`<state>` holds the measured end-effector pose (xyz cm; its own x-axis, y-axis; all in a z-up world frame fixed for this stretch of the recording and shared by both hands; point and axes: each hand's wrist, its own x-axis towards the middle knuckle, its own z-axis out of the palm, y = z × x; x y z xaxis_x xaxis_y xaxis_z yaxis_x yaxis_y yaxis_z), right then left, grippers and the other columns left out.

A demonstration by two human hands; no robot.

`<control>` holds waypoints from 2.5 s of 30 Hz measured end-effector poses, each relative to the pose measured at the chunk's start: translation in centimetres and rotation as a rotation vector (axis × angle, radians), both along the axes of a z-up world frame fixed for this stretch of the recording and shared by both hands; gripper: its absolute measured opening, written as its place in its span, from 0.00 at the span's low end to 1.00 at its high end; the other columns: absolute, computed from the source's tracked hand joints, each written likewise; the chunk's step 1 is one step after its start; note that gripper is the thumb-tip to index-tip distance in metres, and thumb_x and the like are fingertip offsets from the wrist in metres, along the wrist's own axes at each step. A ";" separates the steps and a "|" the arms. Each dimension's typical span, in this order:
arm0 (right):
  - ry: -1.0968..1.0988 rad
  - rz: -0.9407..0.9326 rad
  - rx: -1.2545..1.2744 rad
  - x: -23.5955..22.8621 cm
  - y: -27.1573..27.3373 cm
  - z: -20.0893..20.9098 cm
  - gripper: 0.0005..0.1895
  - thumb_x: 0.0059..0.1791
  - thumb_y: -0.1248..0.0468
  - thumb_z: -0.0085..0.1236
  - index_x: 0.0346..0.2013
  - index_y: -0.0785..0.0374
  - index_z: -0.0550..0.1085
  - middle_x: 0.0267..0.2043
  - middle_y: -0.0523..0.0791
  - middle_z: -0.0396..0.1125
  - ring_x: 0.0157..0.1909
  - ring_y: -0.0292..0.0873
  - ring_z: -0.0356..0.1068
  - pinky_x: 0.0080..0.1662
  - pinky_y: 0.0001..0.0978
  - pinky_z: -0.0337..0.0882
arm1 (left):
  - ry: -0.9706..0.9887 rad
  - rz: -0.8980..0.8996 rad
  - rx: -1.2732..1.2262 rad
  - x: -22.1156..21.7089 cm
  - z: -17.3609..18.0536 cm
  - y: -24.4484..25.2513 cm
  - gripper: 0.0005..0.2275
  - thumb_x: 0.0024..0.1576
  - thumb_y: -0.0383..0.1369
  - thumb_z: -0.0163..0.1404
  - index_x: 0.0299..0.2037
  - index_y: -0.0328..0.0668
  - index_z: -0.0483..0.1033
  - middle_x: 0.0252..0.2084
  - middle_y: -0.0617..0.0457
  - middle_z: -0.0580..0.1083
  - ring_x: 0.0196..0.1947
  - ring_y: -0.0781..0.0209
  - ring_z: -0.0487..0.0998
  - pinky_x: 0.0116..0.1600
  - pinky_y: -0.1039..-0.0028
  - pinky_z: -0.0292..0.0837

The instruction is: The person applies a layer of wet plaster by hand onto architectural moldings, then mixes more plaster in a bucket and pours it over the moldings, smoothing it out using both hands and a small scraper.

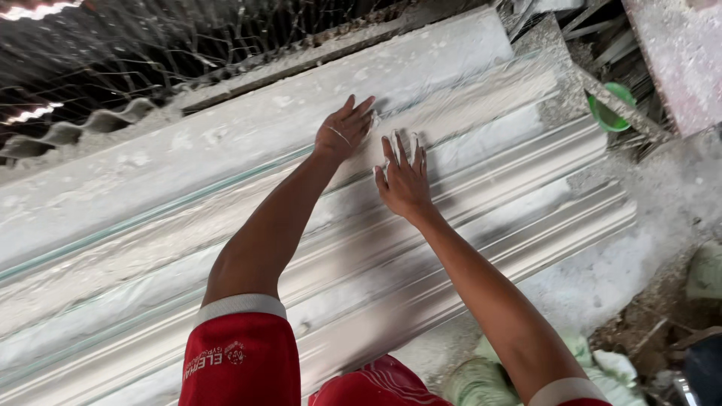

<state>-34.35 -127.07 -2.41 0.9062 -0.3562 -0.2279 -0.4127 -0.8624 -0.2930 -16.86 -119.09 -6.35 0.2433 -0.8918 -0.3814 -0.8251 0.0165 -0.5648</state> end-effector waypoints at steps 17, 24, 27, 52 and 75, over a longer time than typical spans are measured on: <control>-0.036 -0.148 0.038 -3.1 -31.8 -1.4 0.34 0.59 0.54 0.37 0.78 0.57 0.47 0.78 0.56 0.45 0.76 0.70 0.44 0.73 0.66 0.40 | 0.107 0.008 -0.064 -4.4 2.1 -29.4 0.24 0.70 0.34 0.34 0.77 0.50 0.46 0.80 0.59 0.47 0.79 0.46 0.30 0.77 0.39 0.16; -0.261 -0.102 0.225 -4.2 -45.2 -3.8 0.27 0.61 0.60 0.33 0.76 0.55 0.52 0.74 0.56 0.51 0.62 0.61 0.65 0.71 0.75 0.42 | -0.095 0.095 -0.082 -7.4 1.8 -39.4 0.24 0.69 0.39 0.42 0.76 0.58 0.52 0.78 0.65 0.52 0.79 0.53 0.38 0.80 0.45 0.29; -0.298 -0.003 0.262 -3.1 -49.5 -2.9 0.25 0.61 0.62 0.35 0.74 0.58 0.54 0.66 0.57 0.60 0.59 0.63 0.68 0.70 0.75 0.42 | -0.152 0.132 -0.082 -9.4 3.3 -43.6 0.24 0.69 0.42 0.46 0.75 0.62 0.55 0.77 0.68 0.55 0.79 0.56 0.41 0.81 0.48 0.35; -0.264 0.668 0.357 1.6 -49.9 -3.0 0.08 0.59 0.60 0.54 0.52 0.53 0.76 0.43 0.45 0.73 0.49 0.51 0.74 0.51 0.54 0.73 | 0.310 0.891 -0.999 -15.5 3.4 -29.0 0.04 0.47 0.41 0.53 0.27 0.60 0.80 0.41 0.63 0.75 0.46 0.59 0.76 0.46 0.60 0.71; -0.303 0.292 0.200 0.7 -52.6 -4.2 0.14 0.62 0.59 0.45 0.60 0.61 0.70 0.58 0.61 0.65 0.67 0.72 0.58 0.67 0.76 0.47 | 0.501 1.182 -0.909 -16.9 2.2 -39.6 0.22 0.65 0.46 0.36 0.66 0.52 0.72 0.73 0.58 0.64 0.79 0.47 0.43 0.75 0.32 0.32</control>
<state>-33.69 -179.72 -6.59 0.9983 -0.0522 0.0241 -0.0312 -0.8439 -0.5356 -33.73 -158.70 -4.14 0.9600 -0.2627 -0.0972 -0.2239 -0.9280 0.2977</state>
